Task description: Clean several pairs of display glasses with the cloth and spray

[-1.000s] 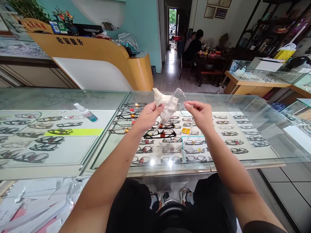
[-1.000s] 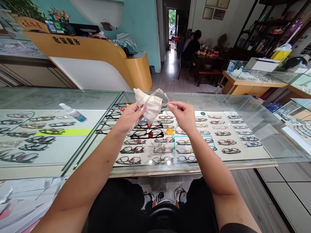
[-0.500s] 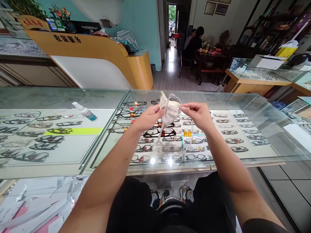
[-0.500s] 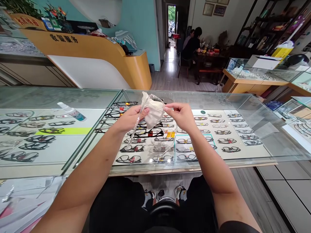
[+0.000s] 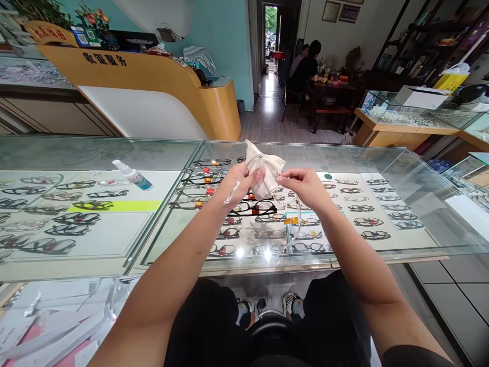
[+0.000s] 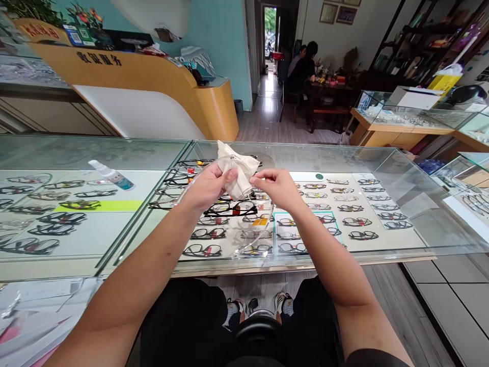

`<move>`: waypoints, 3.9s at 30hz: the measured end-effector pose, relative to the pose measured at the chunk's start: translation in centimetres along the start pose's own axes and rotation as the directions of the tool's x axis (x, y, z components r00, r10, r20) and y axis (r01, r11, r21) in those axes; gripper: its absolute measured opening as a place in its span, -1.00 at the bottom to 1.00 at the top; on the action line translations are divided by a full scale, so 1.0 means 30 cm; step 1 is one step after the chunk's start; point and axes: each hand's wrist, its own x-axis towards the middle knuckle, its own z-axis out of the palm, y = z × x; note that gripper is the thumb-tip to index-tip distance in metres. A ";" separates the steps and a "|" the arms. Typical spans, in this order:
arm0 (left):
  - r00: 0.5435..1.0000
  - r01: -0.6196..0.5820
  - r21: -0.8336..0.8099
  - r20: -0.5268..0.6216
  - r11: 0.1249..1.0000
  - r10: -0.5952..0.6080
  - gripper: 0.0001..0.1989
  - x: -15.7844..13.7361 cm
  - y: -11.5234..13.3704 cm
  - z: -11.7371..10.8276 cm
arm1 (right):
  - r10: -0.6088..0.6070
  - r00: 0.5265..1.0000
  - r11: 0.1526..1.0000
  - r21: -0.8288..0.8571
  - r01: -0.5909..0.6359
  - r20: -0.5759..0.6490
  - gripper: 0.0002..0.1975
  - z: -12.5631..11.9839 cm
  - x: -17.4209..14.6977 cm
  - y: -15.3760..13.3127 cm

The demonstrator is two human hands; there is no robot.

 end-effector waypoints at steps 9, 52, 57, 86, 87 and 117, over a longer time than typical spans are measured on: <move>0.989 -0.072 0.150 -0.120 0.986 0.090 -0.45 -0.013 -0.003 0.032 | 0.024 0.995 0.999 0.020 -0.026 0.099 -0.67 0.017 -0.005 0.002; 0.951 -0.135 0.063 -0.272 0.989 0.147 -0.39 -0.006 -0.017 0.080 | -0.021 0.995 0.992 0.123 0.010 0.093 -0.67 0.041 -0.003 0.012; 0.988 -0.057 0.093 -0.136 0.994 0.069 -0.35 0.000 -0.013 0.041 | -0.005 0.998 0.986 0.167 -0.006 0.064 -0.65 0.037 0.005 0.011; 0.911 -0.403 0.720 0.375 0.565 0.172 -0.57 -0.150 -0.097 0.219 | 0.182 0.850 0.775 0.604 0.185 -0.495 -0.65 -0.152 0.110 0.063; 0.903 -0.429 0.705 0.352 0.564 0.246 -0.55 -0.151 -0.095 0.216 | 0.190 0.847 0.774 0.606 0.182 -0.497 -0.65 -0.145 0.108 0.063; 0.858 -0.490 0.448 0.099 0.748 0.503 -0.76 -0.099 0.106 0.031 | -0.343 0.785 0.926 -0.044 0.375 -0.517 -0.76 -0.120 0.078 0.064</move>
